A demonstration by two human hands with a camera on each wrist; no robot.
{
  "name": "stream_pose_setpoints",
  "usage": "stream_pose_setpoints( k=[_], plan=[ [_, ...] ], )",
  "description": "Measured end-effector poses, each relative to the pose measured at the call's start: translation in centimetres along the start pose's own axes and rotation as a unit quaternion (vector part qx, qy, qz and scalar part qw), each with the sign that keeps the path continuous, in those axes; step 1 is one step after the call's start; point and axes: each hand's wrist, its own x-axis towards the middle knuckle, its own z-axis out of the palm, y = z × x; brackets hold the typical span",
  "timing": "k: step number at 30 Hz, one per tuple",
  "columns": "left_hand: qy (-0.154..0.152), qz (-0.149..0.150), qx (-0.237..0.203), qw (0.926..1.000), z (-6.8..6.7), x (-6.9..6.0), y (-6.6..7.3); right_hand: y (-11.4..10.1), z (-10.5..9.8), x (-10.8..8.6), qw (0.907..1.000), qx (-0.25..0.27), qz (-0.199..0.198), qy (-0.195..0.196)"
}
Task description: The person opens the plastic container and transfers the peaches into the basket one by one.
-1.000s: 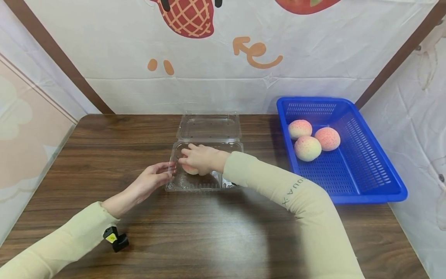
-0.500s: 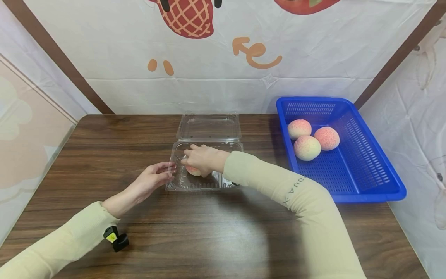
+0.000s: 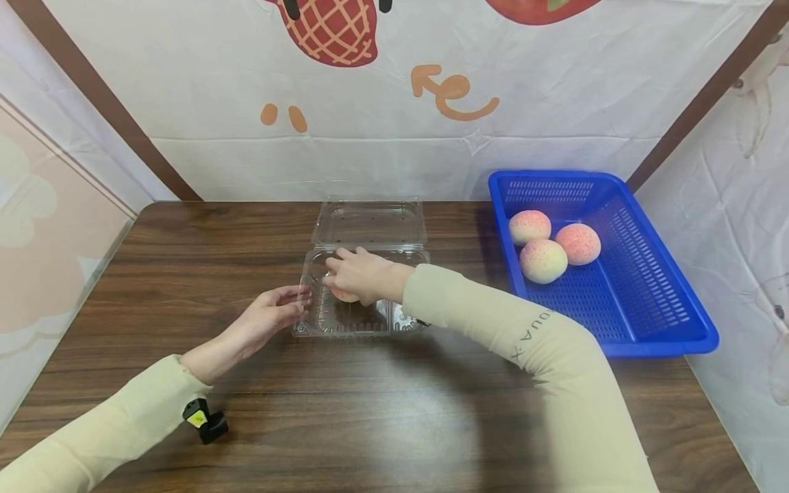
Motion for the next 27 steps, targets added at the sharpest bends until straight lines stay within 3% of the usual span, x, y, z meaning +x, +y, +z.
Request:
stream_pose_setpoints(
  k=[14, 21, 27],
  plan=[
    [0.003, 0.003, 0.001, 1.0, 0.0, 0.0, 0.0, 0.8, -0.4, -1.0, 0.9992, -0.024, -0.006, 0.031],
    [0.002, 0.002, -0.002, 1.0, 0.0, 0.1, -0.1, 1.4, -0.7, -1.5, 0.9995, -0.014, 0.004, 0.028],
    [0.0, -0.006, 0.003, 1.0, -0.1, 0.1, -0.1, 1.9, -1.0, -2.1, 0.9974, -0.032, 0.007, 0.064]
  ],
)
